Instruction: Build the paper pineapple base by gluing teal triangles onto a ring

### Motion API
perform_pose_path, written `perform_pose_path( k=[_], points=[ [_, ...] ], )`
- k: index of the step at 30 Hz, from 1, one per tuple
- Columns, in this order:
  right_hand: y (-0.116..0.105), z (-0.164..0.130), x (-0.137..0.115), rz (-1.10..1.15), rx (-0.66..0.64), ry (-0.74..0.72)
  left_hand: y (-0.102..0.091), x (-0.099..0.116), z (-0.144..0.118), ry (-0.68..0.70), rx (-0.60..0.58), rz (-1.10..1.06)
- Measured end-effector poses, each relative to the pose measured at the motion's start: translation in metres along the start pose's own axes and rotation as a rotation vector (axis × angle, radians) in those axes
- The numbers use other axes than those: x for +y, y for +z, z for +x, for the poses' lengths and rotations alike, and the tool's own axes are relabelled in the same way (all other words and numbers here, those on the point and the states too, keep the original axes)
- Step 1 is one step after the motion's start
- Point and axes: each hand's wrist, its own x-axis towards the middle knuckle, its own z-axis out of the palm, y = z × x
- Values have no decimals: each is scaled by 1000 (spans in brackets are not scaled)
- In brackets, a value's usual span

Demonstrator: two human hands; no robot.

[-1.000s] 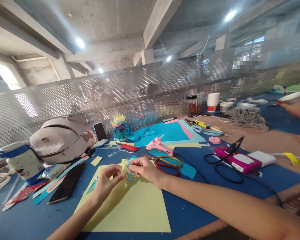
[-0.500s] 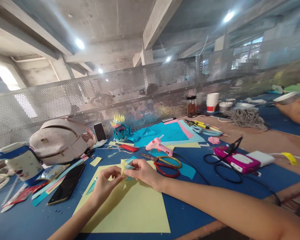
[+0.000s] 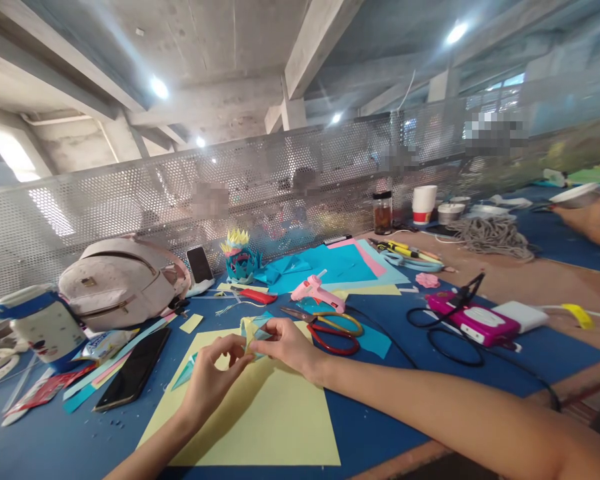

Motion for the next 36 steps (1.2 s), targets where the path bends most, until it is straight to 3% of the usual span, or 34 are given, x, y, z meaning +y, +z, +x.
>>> perform_pose_path(
  k=[7, 11, 19, 30, 36],
  points=[
    [-2, 1, 1, -4, -24, -76, -3, 3, -2, 168, 10, 174],
    [0, 0, -2, -14, -15, -90, -6, 7, 0, 109, 16, 72],
    [1, -1, -3, 23, -22, -75, -6, 0, 5, -61, 142, -99],
    [0, 4, 6, -2, 13, -59, -5, -1, 1, -1, 167, -127],
    [-6, 11, 5, -48, 0, -98, -6, 0, 3, -36, 144, -143]
  ],
)
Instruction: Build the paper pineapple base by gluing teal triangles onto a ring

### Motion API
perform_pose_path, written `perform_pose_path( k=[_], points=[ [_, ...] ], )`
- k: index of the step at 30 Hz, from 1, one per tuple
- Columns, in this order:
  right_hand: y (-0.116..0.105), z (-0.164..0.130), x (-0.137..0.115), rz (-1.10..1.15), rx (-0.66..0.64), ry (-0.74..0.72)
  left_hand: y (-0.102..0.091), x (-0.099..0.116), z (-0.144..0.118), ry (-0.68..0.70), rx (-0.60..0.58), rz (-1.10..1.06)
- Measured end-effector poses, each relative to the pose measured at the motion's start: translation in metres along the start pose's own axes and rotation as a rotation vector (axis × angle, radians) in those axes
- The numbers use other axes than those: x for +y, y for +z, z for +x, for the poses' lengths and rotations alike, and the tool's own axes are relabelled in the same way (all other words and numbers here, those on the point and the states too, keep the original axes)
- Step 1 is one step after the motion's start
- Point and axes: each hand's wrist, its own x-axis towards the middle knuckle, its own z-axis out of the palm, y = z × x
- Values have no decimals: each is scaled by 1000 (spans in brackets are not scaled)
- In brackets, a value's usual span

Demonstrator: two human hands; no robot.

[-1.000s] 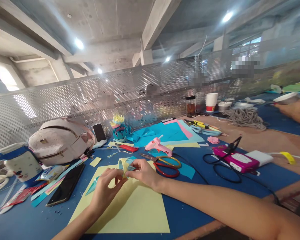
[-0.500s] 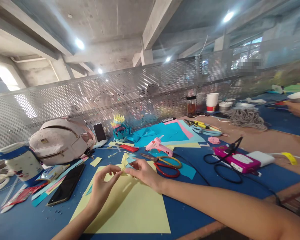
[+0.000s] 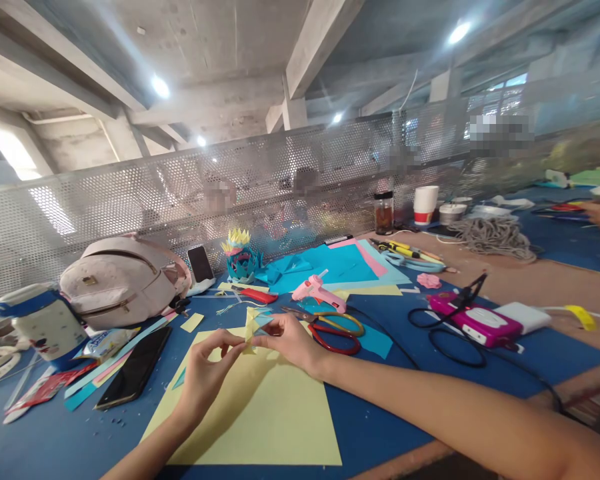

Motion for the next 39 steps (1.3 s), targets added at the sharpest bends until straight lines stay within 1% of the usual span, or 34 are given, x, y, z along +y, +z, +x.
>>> perform_pose_path(
  k=[5, 13, 17, 21, 25, 31, 36, 39],
  points=[
    [-5, 4, 3, 0, -55, -59, -2, 5, 2, -27, -8, -5],
    [-9, 6, 7, -5, -71, -10, -4, -1, 5, 10, -36, 6],
    [-8, 6, 8, 2, -73, -32, -5, -2, 6, 36, -50, 33],
    [-4, 1, 5, 3, -93, -45, -7, 2, 4, 56, -73, 69],
    [0, -4, 2, -15, -84, -42, -8, 5, 3, 68, -83, 91],
    [1, -6, -4, -43, -28, -30, -2, 4, 3, 33, -112, 37],
    [3, -8, -5, 13, -46, -16, -1, 5, 2, -21, -102, 10],
    [4, -9, -1, 14, -61, -19, -1, 4, 3, -62, -118, -25]
  ],
)
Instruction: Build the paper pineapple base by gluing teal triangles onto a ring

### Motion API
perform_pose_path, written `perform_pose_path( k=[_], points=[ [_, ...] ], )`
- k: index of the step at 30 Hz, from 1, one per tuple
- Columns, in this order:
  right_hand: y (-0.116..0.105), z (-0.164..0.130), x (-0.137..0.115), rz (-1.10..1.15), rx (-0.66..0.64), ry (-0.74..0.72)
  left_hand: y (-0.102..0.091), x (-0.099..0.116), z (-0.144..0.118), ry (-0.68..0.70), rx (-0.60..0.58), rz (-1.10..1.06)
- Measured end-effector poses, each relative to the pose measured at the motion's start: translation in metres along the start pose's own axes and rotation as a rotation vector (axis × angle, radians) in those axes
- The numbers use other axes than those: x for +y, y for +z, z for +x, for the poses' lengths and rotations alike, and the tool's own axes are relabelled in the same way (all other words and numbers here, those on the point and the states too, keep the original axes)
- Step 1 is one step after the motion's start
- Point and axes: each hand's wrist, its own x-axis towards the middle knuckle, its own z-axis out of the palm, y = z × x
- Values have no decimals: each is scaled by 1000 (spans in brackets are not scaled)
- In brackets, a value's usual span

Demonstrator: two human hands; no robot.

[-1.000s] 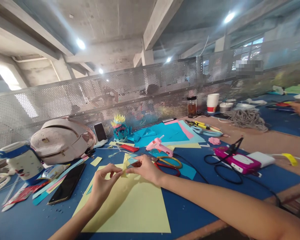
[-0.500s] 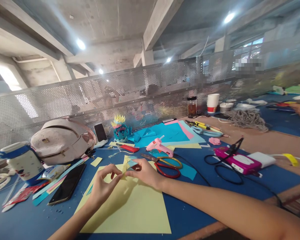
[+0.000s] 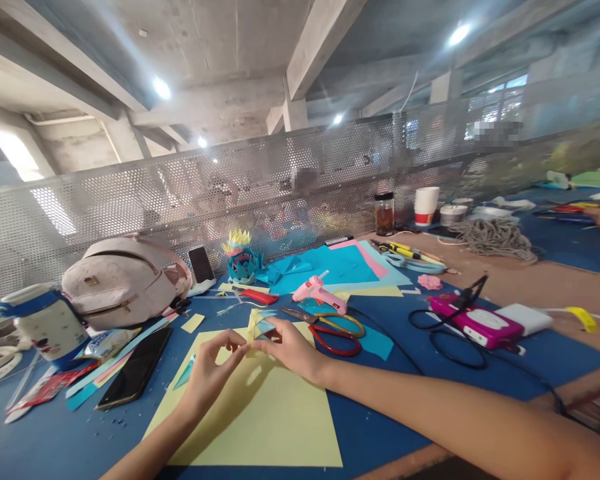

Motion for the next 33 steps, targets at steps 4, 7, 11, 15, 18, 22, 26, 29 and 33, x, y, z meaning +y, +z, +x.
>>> perform_pose_path(
  k=[4, 7, 11, 15, 18, 22, 26, 29, 33],
  points=[
    [1, -1, 4, -33, 5, 4, 0, -2, -1, 0, -8, -42],
    [1, -1, 5, -46, 2, -23, 1, -1, -4, 47, 16, -39],
    [1, 0, 4, -42, 35, -13, 4, 1, -7, 103, 64, 7],
    [1, 0, 2, -43, 116, 15, 5, 0, -4, 39, 74, -22],
    [2, 0, 0, -18, 115, 16, 5, -3, -3, -10, 65, -35],
    [1, 1, -1, 0, 83, 18, 6, -5, -2, -87, 28, -71],
    [-3, 4, -2, 4, 22, -25, 7, -4, -1, -152, 30, -101],
    [-6, 7, -1, -20, 3, -45, 7, -4, 1, -158, 27, -92],
    [-9, 9, 5, -41, -10, -59, 5, -9, 2, -145, 13, -69]
  ],
)
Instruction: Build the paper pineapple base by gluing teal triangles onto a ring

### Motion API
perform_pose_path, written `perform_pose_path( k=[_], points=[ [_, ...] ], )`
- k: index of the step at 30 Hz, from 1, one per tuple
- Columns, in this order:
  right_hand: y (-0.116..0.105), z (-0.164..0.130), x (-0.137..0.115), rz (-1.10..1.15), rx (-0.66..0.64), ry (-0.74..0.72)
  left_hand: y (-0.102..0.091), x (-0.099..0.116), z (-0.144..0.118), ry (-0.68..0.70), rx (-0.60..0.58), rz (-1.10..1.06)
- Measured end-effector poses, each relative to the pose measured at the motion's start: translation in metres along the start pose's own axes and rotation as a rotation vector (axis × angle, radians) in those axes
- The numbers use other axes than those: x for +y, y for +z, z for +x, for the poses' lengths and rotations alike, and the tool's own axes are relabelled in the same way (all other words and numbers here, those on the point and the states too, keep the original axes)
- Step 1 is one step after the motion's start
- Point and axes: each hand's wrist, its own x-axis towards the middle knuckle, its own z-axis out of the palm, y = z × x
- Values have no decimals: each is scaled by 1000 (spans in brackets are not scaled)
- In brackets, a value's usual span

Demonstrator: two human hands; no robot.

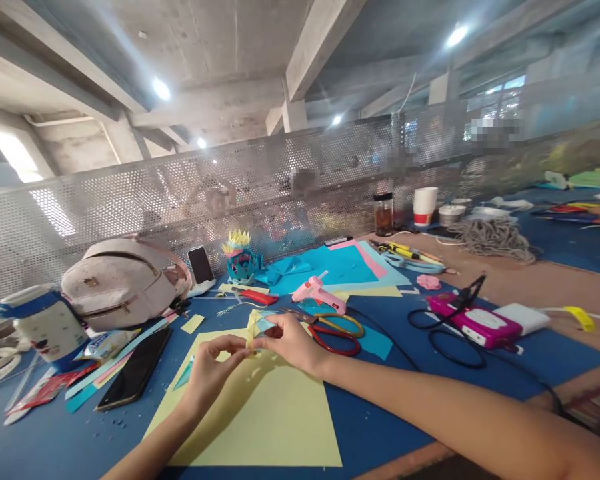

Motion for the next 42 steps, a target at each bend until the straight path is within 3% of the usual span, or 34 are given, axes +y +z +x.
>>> perform_pose_path(
  k=[17, 26, 32, 42],
  points=[
    [5, -7, -4, -78, 34, 47, -3, 7, -3, 76, -42, 21],
    [5, -6, -6, -60, 57, 36, 2, -2, -5, 142, 55, 273],
    [5, -6, -9, 3, 1, 57, -1, 1, -6, 225, 19, 283],
    [7, -7, -8, -95, 79, 67, 0, 3, -7, 289, 69, 286]
  ],
)
